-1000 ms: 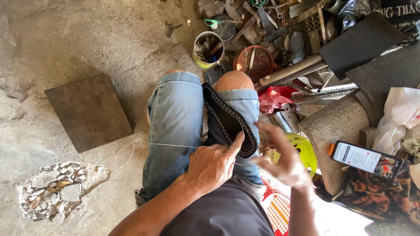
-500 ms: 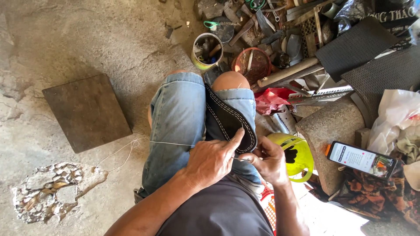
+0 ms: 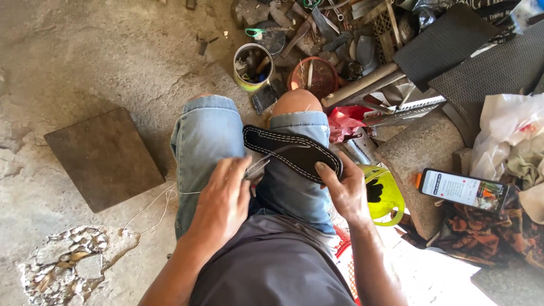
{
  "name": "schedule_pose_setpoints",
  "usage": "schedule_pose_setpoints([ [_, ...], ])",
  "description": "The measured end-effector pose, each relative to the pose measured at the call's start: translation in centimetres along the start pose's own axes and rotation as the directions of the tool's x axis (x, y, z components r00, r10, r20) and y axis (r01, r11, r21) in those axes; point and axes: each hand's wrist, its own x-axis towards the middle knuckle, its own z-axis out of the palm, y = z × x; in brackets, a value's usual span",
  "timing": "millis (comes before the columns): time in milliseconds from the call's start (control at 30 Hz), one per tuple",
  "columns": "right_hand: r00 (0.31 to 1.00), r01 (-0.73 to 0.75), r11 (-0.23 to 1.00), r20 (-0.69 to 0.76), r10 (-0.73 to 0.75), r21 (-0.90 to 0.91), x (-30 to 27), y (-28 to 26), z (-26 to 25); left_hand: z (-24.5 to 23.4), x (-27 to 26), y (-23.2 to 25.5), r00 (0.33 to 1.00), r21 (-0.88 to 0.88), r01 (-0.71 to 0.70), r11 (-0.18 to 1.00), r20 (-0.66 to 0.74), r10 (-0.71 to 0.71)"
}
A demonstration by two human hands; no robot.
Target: Hand-stitching a shoe sole using a needle and thread in a repair shop
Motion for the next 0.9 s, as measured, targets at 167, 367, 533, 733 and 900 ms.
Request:
schedule_pose_setpoints([
  [167,0.999,0.006,0.999,0.040,-0.008,0.031,0.7,0.6,0.4,-0.5,-0.3,1.0,0.998,-0.067,0.022,0.998,0.055,-0.018],
  [367,0.999,-0.011,1.000,0.039,0.011,-0.013,0.3,-1.4,0.3,0.6,1.7,2.8,0.985,-0.125,-0.050,0.991,0.159,0.070],
  [533,1.000,0.001,0.993,-0.007,-0.002,-0.116,-0.3,-1.4,0.1,3.0,2.3,2.5,0.971,-0.177,-0.077,0.981,0.209,0.114],
  [733,0.998,-0.027,0.993,-0.064,0.020,-0.114,-0.5,-0.1,0.8,3.9,2.4,2.3,0.970,-0.109,-0.117,0.987,0.201,0.137],
  [900,0.998,-0.028,1.000,-0.051,0.028,0.013,0.0,0.3,0.7,4.6,2.4,2.4,0.979,-0.088,-0.181,0.980,0.083,0.188],
])
